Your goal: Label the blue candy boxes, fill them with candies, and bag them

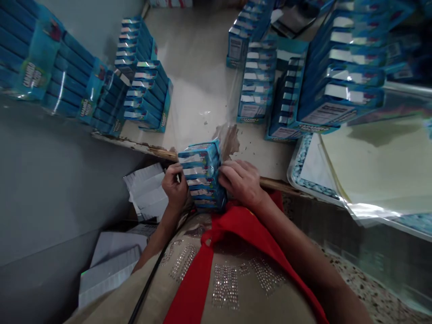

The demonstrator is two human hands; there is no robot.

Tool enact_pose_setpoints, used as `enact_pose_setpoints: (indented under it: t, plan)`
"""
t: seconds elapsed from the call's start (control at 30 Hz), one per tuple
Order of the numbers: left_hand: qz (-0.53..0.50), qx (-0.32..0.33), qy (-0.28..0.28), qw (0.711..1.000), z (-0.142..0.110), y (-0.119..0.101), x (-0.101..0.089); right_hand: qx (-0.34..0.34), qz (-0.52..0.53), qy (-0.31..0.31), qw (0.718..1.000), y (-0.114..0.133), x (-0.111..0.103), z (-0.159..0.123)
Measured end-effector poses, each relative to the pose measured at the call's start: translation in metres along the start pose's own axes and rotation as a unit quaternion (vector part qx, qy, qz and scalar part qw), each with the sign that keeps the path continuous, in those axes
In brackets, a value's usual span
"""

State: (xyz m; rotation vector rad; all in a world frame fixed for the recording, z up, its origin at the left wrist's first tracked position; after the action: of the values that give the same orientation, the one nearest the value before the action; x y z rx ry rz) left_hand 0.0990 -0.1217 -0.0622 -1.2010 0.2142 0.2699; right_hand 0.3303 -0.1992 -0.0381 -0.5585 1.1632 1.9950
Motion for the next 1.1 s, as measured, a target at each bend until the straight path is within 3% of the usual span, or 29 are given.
enact_pose_setpoints:
  t: [0.1, 0.27, 0.37, 0.5, 0.6, 0.7, 0.83, 0.97, 1.1]
  plan:
    - [-0.023, -0.006, -0.018, 1.000, -0.004, 0.001, 0.002, -0.036, -0.017, -0.043, 0.998, 0.009, -0.004, 0.006]
    - [0.124, 0.118, -0.073, 0.982, -0.004, -0.001, -0.002, -0.109, -0.039, -0.098, 0.988, 0.026, -0.008, 0.004]
    - [0.219, 0.133, -0.038, 0.966, 0.004, 0.000, 0.004, -0.132, -0.078, -0.092, 0.984, 0.032, -0.009, 0.005]
    - [0.224, 0.098, 0.009, 0.970, 0.010, 0.001, 0.007, -0.151, -0.109, -0.095, 0.978, 0.035, -0.011, 0.008]
    - [0.243, 0.101, 0.078, 0.962, 0.011, 0.001, 0.011, -0.140, -0.111, -0.094, 0.979, 0.028, -0.010, 0.008]
    - [0.255, 0.135, 0.139, 0.947, 0.005, -0.001, 0.011, -0.110, -0.097, -0.044, 0.988, 0.018, -0.002, 0.007]
    - [0.232, 0.163, 0.123, 0.951, -0.009, -0.012, 0.002, -0.107, -0.059, 0.028, 0.992, 0.013, 0.002, -0.001]
    - [0.214, 0.172, 0.124, 0.953, -0.021, -0.025, 0.008, -0.158, -0.033, -0.017, 0.987, 0.023, -0.020, -0.015]
    - [0.199, 0.208, 0.189, 0.939, -0.023, -0.033, 0.027, -0.144, -0.078, -0.051, 0.985, 0.024, -0.033, -0.036]
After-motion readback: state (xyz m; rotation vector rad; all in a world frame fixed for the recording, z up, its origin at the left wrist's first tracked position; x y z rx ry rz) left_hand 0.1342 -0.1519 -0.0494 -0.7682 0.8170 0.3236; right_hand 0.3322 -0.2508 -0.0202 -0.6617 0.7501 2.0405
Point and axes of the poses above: each hand's wrist, its own z-axis towards the middle knuckle, its own x-axis out of the palm, y = z × x, the point moved 7 cm from there along z, towards the middle knuckle, and after that the axes turned 3 degrees about -x, right-handed, at the moved point
